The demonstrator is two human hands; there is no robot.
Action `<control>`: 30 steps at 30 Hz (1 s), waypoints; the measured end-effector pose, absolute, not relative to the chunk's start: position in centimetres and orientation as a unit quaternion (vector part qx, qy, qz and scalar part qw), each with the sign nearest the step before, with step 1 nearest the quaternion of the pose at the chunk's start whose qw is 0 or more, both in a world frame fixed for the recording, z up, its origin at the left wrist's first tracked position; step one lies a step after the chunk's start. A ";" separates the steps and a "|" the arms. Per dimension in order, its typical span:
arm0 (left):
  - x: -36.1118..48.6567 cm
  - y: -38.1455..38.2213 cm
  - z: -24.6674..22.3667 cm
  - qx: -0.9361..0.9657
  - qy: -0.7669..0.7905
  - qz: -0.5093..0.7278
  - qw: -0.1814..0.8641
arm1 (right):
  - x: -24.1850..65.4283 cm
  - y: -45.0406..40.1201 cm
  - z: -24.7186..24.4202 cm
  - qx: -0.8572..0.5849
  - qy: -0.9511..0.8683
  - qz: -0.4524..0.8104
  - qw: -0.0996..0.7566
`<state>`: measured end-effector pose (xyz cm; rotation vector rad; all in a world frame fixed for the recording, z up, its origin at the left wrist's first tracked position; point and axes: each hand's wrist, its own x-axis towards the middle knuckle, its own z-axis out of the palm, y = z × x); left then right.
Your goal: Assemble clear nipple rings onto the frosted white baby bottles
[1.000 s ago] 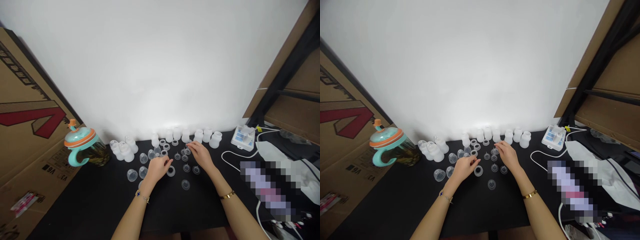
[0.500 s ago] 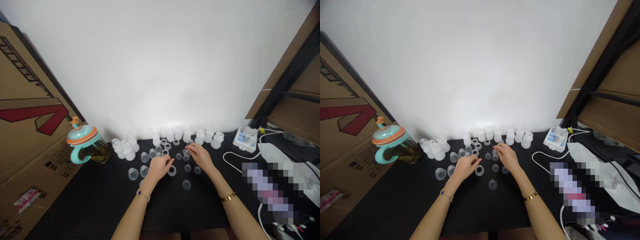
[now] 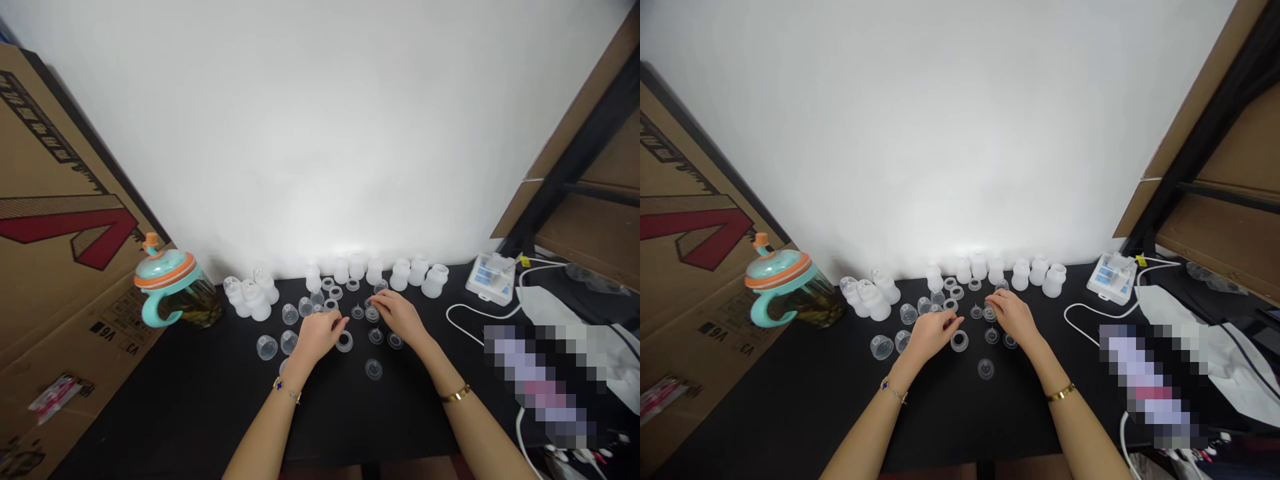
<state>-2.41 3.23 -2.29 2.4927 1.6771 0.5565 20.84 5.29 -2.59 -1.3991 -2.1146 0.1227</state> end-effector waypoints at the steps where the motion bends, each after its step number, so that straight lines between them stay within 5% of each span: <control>1: -2.4 3.2 -2.3 0.814 0.550 0.180 0.045 | 20.8 5.3 -2.5 -0.527 -0.796 0.048 0.293; 30: -1.5 2.6 -2.3 0.837 0.523 0.147 0.072 | 20.7 5.2 -2.5 -0.566 -0.791 0.026 0.233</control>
